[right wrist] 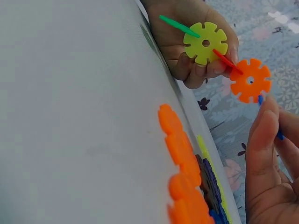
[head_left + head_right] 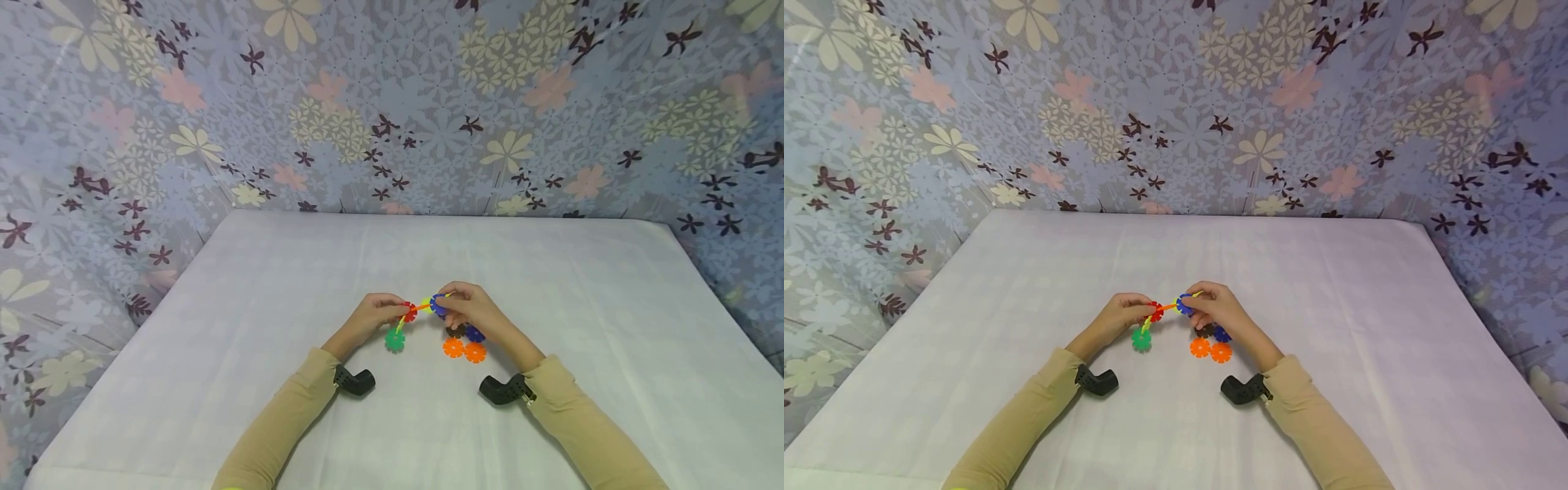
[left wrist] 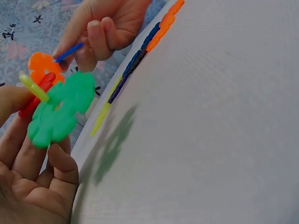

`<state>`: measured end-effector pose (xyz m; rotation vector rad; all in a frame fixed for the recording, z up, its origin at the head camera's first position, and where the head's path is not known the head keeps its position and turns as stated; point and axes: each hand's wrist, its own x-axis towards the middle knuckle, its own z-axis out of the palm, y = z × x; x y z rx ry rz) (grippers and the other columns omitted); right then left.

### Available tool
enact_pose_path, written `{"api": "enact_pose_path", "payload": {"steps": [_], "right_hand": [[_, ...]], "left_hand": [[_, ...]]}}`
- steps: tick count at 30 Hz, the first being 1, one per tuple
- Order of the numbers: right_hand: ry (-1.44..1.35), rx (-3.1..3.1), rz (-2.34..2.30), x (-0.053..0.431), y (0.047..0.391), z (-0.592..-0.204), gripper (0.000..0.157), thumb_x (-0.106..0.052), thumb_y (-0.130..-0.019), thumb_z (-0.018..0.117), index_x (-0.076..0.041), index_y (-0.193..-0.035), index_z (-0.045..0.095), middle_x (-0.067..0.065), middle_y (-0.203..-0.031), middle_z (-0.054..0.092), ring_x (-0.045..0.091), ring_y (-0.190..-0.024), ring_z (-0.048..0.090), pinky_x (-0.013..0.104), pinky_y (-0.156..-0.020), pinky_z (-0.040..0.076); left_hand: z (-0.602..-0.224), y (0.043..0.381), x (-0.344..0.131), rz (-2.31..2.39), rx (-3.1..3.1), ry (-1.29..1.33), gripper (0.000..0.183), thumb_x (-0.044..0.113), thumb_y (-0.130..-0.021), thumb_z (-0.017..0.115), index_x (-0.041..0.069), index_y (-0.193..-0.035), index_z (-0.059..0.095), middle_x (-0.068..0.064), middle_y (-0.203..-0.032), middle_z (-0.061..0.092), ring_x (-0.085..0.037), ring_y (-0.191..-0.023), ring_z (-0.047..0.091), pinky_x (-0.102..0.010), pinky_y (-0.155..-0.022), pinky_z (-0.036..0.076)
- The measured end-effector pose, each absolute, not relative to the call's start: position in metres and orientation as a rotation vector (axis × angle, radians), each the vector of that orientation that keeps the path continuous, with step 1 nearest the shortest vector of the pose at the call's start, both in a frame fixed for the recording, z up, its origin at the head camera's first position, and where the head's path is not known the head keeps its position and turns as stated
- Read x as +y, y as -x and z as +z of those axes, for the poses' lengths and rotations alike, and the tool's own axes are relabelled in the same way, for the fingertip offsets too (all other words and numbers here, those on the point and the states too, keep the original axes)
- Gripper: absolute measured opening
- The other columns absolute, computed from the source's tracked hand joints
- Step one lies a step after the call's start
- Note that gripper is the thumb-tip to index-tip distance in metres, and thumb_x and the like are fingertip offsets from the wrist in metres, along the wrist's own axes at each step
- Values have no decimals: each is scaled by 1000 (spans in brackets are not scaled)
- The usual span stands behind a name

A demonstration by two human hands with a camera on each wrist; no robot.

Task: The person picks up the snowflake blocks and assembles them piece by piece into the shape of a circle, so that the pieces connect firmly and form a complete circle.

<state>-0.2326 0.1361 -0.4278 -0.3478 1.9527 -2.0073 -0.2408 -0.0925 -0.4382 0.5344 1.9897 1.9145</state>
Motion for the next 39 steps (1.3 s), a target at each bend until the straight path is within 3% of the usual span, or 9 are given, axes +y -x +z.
{"api": "enact_pose_path", "payload": {"steps": [10,20,39], "right_hand": [[463,2076,-1917,135,230,-428,29,-17,-89,57,6,-106,54,22,-67,57,19,-47,57,31,-47,48],[469,2020,-1912,134,231,-430,30,-5,-88,55,13,-112,51,23,-75,59,18,-57,60,31,-56,50],[601,1938,-1954,133,226,-441,16,-4,-88,55,8,-98,51,24,-73,56,23,-52,58,34,-49,49]], "left_hand": [[-441,240,-92,1949,1983,-556,18,4,-84,58,-13,-92,59,0,-74,62,-11,-66,52,-25,-62,42],[-441,241,-91,1950,2009,-538,19,5,-84,60,-12,-92,60,-2,-79,63,-11,-73,56,-24,-67,45],[-441,241,-93,1863,2090,-519,18,5,-82,62,-11,-91,62,-2,-77,64,-13,-74,57,-25,-69,44]]}}
